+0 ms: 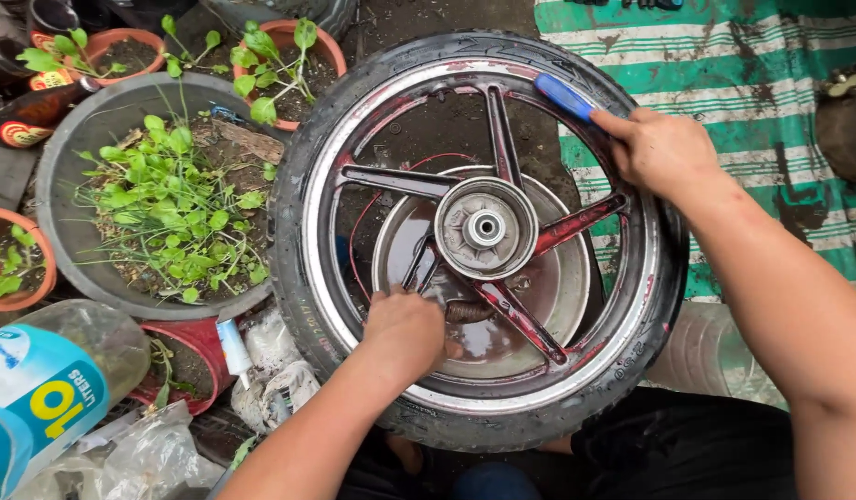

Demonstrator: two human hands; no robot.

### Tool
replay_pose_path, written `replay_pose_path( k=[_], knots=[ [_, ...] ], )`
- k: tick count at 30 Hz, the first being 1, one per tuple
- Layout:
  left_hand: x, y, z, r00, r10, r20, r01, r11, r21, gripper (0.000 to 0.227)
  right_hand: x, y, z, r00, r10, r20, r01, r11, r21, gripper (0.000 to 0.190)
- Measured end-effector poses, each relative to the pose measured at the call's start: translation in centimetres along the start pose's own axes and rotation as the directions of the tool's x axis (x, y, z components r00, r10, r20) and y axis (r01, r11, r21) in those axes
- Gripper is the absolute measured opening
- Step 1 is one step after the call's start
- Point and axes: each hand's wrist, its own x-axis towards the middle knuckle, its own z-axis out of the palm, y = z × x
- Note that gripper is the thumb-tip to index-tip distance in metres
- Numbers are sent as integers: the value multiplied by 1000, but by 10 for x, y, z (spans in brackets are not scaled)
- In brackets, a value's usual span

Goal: Cleaning a motorcycle wheel rim and spokes using a rag and a brush with cleaning solution.

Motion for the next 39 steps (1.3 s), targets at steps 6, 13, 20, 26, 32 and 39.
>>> replay_pose_path(
  k=[6,13,20,26,32,39],
  knots=[
    [23,-1,8,1000,21,5,-21,1000,20,81,84,-90,-24,988,-128,-89,140,980,143,62],
    [35,-10,39,828,156,-539,-189,982,-6,48,-31,-74,-146,949,54,310,-154,938,310,59],
    [8,5,45,827,83,-557,-181,976,-123,43,-198,-36,-194,804,168,571,-286,950,123,48],
    [-31,12,39,889,39,-455,-222,907,-357,55,-213,-77,-137,871,10,492,-77,990,117,50],
    [-16,26,91,736,70,-673,-382,864,-327,45,-188,-111,-9,966,-121,229,29,928,371,71],
    [47,59,116,669,35,-743,-330,909,-255,24,-209,-136,-112,925,-223,307,84,910,407,60]
  ],
)
